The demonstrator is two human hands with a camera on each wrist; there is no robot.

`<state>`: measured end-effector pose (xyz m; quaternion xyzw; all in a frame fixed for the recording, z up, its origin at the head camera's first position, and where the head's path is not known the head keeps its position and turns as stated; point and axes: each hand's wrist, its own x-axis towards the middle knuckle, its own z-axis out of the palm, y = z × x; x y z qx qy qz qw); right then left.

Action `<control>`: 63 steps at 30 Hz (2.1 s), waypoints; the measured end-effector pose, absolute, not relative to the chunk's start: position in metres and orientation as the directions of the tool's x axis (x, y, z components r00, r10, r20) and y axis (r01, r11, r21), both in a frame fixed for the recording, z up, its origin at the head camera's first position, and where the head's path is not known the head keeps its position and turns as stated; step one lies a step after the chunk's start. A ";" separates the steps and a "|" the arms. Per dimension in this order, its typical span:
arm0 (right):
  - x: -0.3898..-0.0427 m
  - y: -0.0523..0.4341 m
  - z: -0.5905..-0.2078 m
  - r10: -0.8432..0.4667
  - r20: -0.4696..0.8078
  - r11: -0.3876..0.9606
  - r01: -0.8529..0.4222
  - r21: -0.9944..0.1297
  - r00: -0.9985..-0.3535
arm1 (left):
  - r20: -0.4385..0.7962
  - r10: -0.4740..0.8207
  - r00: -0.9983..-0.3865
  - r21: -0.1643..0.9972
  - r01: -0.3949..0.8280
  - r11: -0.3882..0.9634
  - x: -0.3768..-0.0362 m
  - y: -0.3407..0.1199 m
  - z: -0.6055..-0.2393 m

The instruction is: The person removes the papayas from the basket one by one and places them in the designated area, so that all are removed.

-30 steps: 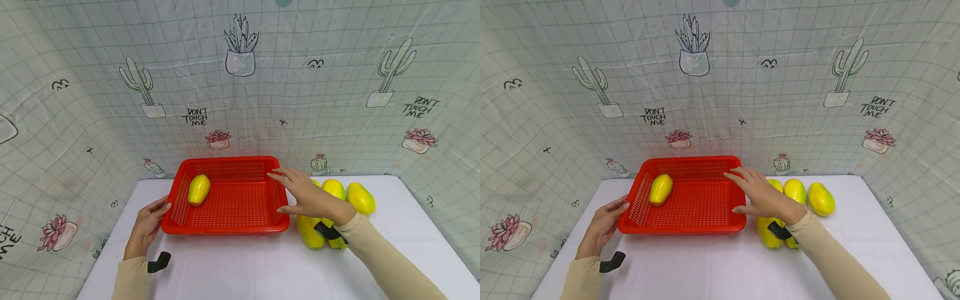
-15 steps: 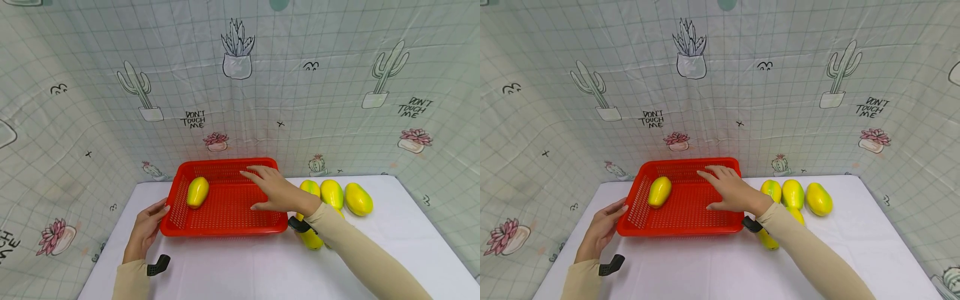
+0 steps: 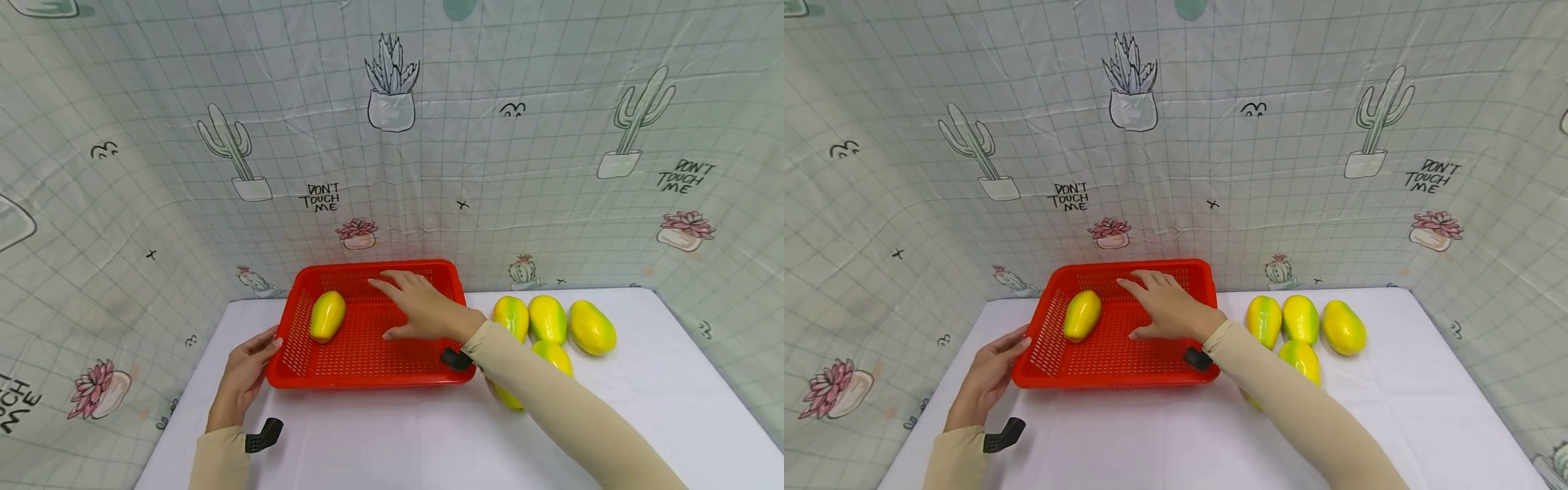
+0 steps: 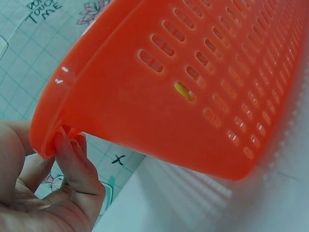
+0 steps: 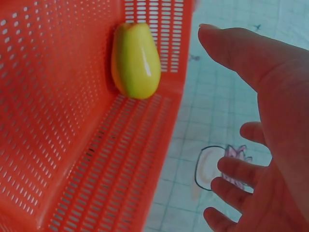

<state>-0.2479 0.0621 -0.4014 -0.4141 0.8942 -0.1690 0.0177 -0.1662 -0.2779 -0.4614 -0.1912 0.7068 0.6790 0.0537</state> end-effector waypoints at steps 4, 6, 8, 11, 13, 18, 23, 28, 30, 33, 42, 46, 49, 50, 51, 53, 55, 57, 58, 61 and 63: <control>-0.256 0.051 -0.404 -0.737 0.083 0.619 -0.720 -0.312 -0.670 | -0.327 -0.198 -0.924 0.943 -0.334 -0.002 -0.166 -0.278 -0.462; -0.259 0.044 -0.405 -0.735 0.068 0.626 -0.713 -0.315 -0.675 | -0.323 -0.199 -0.925 0.945 -0.328 -0.009 -0.166 -0.278 -0.462; -0.262 0.038 -0.406 -0.735 0.053 0.629 -0.708 -0.321 -0.676 | -0.316 -0.195 -0.929 0.948 -0.319 -0.016 -0.166 -0.278 -0.462; -0.266 0.027 -0.409 -0.737 0.038 0.631 -0.708 -0.317 -0.674 | -0.307 -0.190 -0.933 0.951 -0.307 -0.027 -0.166 -0.279 -0.462; -0.269 0.021 -0.411 -0.739 0.029 0.633 -0.709 -0.310 -0.673 | -0.301 -0.187 -0.935 0.953 -0.301 -0.031 -0.166 -0.279 -0.462; -0.276 0.006 -0.416 -0.727 0.004 0.651 -0.692 -0.310 -0.686 | -0.301 -0.195 -0.934 0.953 -0.301 -0.026 -0.166 -0.279 -0.461; -0.281 -0.007 -0.420 -0.713 -0.032 0.678 -0.676 -0.290 -0.701 | -0.305 -0.202 -0.931 0.951 -0.307 -0.019 -0.167 -0.279 -0.462; -0.281 -0.020 -0.423 -0.706 -0.060 0.689 -0.665 -0.289 -0.706 | -0.306 -0.207 -0.929 0.950 -0.311 -0.011 -0.167 -0.278 -0.462; -0.281 -0.024 -0.425 -0.701 -0.063 0.694 -0.659 -0.292 -0.710 | -0.302 -0.208 -0.930 0.952 -0.306 -0.011 -0.167 -0.278 -0.462; -0.283 -0.030 -0.428 -0.690 -0.069 0.706 -0.648 -0.285 -0.721 | -0.298 -0.208 -0.932 0.953 -0.301 -0.015 -0.167 -0.278 -0.461; -0.287 -0.041 -0.434 -0.666 -0.102 0.736 -0.629 -0.250 -0.739 | -0.311 -0.212 -0.926 0.948 -0.317 -0.009 -0.167 -0.279 -0.462; -0.288 -0.043 -0.434 -0.660 -0.120 0.744 -0.622 -0.242 -0.742 | -0.309 -0.215 -0.927 0.949 -0.316 -0.001 -0.168 -0.279 -0.463; -0.288 -0.045 -0.434 -0.658 -0.124 0.746 -0.622 -0.236 -0.742 | -0.306 -0.217 -0.927 0.949 -0.314 0.001 -0.167 -0.278 -0.463; -0.288 -0.046 -0.435 -0.660 -0.125 0.746 -0.625 -0.231 -0.741 | -0.306 -0.217 -0.927 0.950 -0.313 0.000 -0.167 -0.278 -0.463; -0.288 -0.047 -0.435 -0.660 -0.123 0.745 -0.627 -0.227 -0.741 | -0.305 -0.217 -0.927 0.950 -0.313 0.001 -0.167 -0.278 -0.462; -0.289 -0.050 -0.437 -0.663 -0.121 0.744 -0.634 -0.210 -0.739 | -0.304 -0.216 -0.928 0.950 -0.311 -0.002 -0.167 -0.279 -0.462; -0.290 -0.053 -0.437 -0.665 -0.121 0.744 -0.638 -0.198 -0.737 | -0.301 -0.216 -0.929 0.952 -0.307 -0.006 -0.167 -0.279 -0.463; -0.290 -0.056 -0.438 -0.665 -0.121 0.744 -0.640 -0.190 -0.737 | -0.298 -0.215 -0.930 0.953 -0.302 -0.012 -0.167 -0.279 -0.463; -0.290 -0.057 -0.438 -0.665 -0.123 0.745 -0.640 -0.188 -0.737 | -0.298 -0.215 -0.930 0.953 -0.302 -0.013 -0.167 -0.279 -0.463; -0.290 -0.061 -0.439 -0.658 -0.139 0.751 -0.634 -0.183 -0.740 | -0.294 -0.217 -0.931 0.954 -0.298 -0.016 -0.167 -0.279 -0.463; -0.289 -0.063 -0.440 -0.650 -0.153 0.759 -0.626 -0.180 -0.744 | -0.293 -0.218 -0.931 0.955 -0.297 -0.015 -0.168 -0.278 -0.463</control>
